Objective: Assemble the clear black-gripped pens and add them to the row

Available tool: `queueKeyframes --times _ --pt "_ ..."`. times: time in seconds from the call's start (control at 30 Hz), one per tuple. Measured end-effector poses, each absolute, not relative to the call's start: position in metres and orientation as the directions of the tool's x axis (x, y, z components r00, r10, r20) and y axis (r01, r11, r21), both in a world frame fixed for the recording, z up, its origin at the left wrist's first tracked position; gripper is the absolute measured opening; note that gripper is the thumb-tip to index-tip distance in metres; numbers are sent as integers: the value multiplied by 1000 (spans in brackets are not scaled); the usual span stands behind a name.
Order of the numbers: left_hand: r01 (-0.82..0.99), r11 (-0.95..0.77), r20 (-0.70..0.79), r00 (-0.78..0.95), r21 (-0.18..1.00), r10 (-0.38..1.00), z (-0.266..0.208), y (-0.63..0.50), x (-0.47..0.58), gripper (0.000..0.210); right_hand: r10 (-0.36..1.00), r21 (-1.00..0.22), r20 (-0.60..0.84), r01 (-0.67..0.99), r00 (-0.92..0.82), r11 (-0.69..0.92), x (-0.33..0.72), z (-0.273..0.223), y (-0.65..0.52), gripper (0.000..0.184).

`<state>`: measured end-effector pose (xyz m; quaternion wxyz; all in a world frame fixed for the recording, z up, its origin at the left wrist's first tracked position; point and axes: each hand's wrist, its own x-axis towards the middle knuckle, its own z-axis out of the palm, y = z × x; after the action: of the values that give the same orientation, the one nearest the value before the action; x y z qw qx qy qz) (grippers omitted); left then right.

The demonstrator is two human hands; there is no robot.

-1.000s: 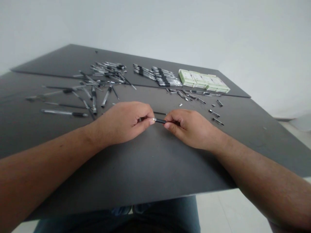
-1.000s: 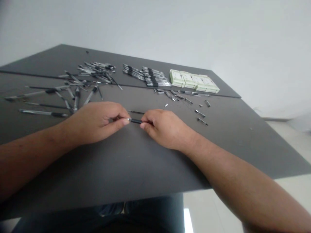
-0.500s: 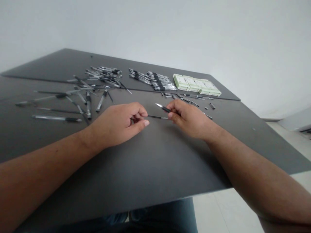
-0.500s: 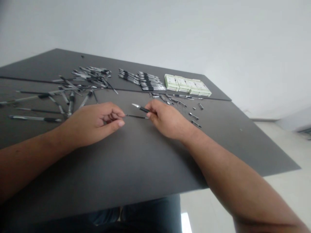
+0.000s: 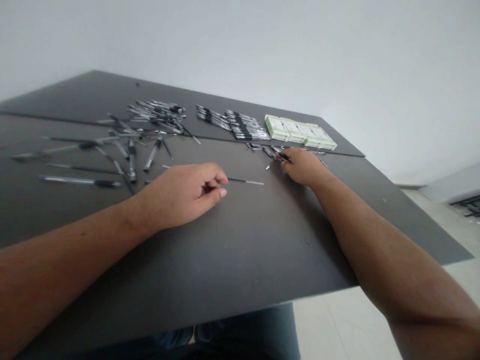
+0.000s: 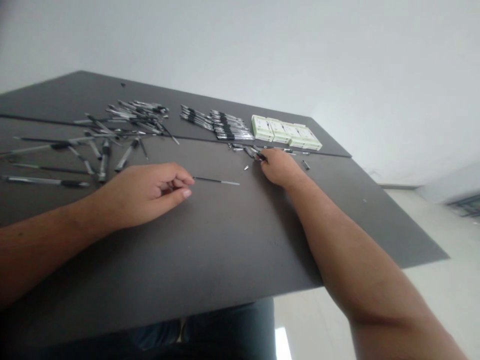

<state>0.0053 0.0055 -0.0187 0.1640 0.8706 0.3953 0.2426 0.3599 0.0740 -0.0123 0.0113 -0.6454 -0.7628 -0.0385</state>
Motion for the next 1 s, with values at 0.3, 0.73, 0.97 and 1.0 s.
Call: queueKeyframes --times 0.3,0.73,0.97,1.0 --pt "602 -647 289 587 469 756 -20 5 6 28 996 95 32 993 -79 76 360 -11 76 40" --pt "610 -664 289 604 432 742 -21 6 6 29 986 66 167 997 18 -29 365 -4 74 20" --pt "559 -671 331 593 487 734 -23 5 7 32 943 -432 280 853 -182 293 320 10 29 16" --pt "540 -680 347 595 495 725 -24 5 7 35 935 -488 255 802 -246 344 310 8 20 17"
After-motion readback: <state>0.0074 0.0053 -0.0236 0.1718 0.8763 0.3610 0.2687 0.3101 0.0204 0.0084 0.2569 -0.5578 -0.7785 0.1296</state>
